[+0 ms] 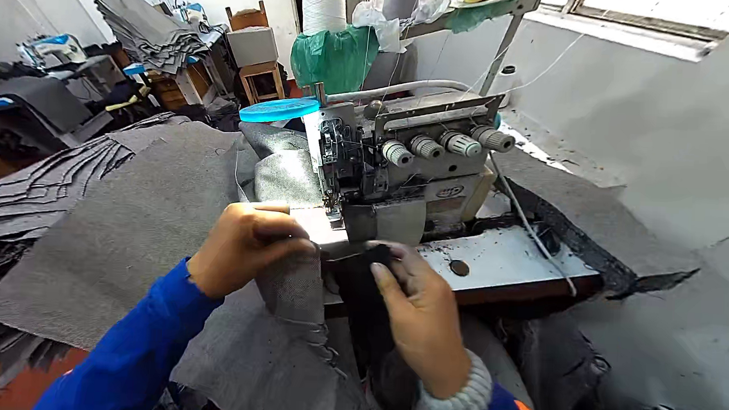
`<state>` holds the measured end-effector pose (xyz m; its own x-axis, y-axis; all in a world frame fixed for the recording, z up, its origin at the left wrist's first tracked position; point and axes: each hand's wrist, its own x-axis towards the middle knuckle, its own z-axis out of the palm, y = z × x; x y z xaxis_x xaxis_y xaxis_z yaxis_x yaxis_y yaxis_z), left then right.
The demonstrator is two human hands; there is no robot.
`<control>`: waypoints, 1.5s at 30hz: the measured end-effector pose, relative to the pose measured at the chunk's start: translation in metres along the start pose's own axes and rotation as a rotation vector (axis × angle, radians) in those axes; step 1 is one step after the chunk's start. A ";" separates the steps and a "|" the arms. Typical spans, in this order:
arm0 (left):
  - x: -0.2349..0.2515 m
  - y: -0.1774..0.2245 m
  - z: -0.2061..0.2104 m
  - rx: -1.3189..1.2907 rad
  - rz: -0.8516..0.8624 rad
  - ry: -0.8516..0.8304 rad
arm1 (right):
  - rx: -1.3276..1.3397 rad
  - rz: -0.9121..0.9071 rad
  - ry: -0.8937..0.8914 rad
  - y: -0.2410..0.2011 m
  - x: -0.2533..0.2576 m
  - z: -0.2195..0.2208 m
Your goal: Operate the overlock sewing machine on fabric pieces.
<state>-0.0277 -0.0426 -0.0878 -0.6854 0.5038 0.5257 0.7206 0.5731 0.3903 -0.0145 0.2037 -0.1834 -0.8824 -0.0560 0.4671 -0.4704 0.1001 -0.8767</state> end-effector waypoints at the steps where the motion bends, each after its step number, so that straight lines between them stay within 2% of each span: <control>1: 0.003 0.010 -0.002 0.020 0.016 0.025 | 0.030 -0.017 -0.022 -0.005 0.002 0.012; 3: 0.005 0.023 0.002 0.029 0.026 0.078 | 0.115 -0.027 -0.065 -0.017 0.008 0.032; 6: 0.002 0.022 0.012 -0.055 -0.022 0.158 | 0.226 0.017 -0.112 -0.032 0.013 0.048; 10: -0.005 0.021 0.015 -0.137 -0.103 0.193 | 0.339 0.138 -0.102 -0.036 0.012 0.056; 13: -0.003 0.020 0.013 -0.095 -0.114 0.222 | 0.347 0.104 -0.121 -0.032 0.009 0.055; 15: 0.003 0.016 0.008 0.032 -0.131 0.228 | 0.251 0.084 -0.266 -0.026 0.001 0.051; 18: 0.007 -0.010 0.021 0.142 -0.137 0.185 | 0.167 0.222 -0.459 -0.012 -0.022 0.056; 21: -0.003 -0.023 0.050 0.321 -0.111 0.293 | 0.220 0.269 -0.520 0.009 -0.033 0.052; 24: -0.017 0.004 0.076 0.630 -0.101 0.368 | 0.216 0.170 -0.510 0.022 -0.043 0.040; 26: -0.019 0.030 0.092 0.714 -0.172 0.313 | 0.170 0.065 -0.475 0.026 -0.044 0.033; 28: -0.015 0.038 0.101 0.761 -0.230 0.233 | 0.160 0.018 -0.437 0.029 -0.037 0.028; 33: -0.003 0.031 0.085 0.565 -0.267 0.178 | 0.224 0.051 -0.416 0.020 -0.009 0.022; 37: -0.016 0.063 0.070 0.373 -0.135 0.063 | 0.243 0.065 -0.496 0.019 0.002 0.010; 40: -0.049 0.076 0.086 0.436 -0.077 -0.047 | 0.185 0.000 -0.503 0.018 0.003 0.008; 42: -0.064 0.068 0.092 0.537 -0.002 -0.102 | 0.148 -0.063 -0.483 0.020 0.003 0.009; 45: -0.065 0.042 0.089 0.607 0.155 -0.071 | 0.041 -0.150 -0.392 0.019 0.003 0.017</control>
<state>0.0379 0.0056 -0.1728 -0.5982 0.6399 0.4823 0.6383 0.7444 -0.1960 -0.0263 0.1890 -0.2009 -0.7326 -0.4415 0.5181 -0.5863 0.0226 -0.8097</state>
